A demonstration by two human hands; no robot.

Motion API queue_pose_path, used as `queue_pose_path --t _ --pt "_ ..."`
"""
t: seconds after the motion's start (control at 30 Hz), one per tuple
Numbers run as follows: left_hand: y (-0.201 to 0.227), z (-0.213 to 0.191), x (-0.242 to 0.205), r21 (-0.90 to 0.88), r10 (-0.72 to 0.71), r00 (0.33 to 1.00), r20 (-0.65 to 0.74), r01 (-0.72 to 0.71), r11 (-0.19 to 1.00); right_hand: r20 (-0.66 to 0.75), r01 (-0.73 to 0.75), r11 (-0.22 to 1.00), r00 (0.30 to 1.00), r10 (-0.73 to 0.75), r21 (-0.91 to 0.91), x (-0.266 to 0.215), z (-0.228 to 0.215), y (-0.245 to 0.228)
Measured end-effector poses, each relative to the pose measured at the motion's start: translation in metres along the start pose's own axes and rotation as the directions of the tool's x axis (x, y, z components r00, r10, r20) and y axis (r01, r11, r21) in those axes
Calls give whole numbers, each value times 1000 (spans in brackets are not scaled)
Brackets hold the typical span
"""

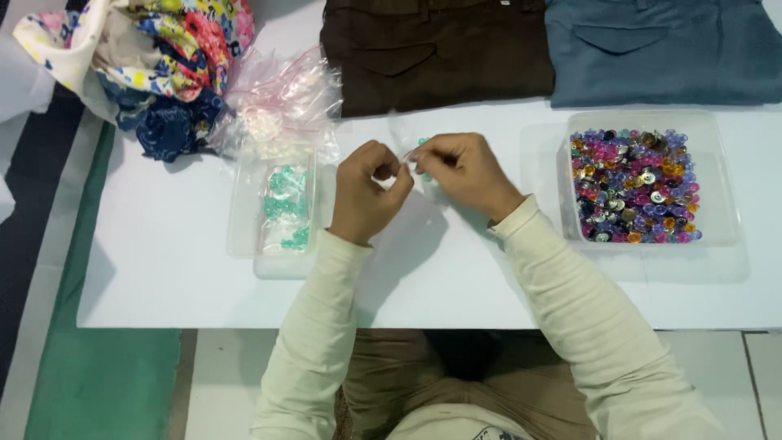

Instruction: The person picks through a container of multi-colored buttons, selects specific light-blue buttons, and places them into a small plastic bag.

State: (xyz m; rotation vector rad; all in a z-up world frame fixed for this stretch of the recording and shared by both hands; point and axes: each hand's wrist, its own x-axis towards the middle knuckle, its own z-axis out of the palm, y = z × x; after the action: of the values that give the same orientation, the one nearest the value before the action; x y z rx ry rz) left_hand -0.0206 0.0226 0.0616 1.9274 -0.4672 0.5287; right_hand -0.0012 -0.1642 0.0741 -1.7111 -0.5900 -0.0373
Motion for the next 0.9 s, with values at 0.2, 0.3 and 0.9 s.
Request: queue_pose_path --t 0.2,0.3,0.9 --pt "-17 6 -9 7 -68 997 -31 68 998 22 109 989 994 -108 -99 1 12 -8" --pt "-17 3 -9 69 -69 996 -51 73 995 16 75 992 997 -74 -103 -1 13 -11" --pt "-9 -11 -9 124 69 988 136 -86 989 -103 -108 994 988 111 34 -2 14 13"
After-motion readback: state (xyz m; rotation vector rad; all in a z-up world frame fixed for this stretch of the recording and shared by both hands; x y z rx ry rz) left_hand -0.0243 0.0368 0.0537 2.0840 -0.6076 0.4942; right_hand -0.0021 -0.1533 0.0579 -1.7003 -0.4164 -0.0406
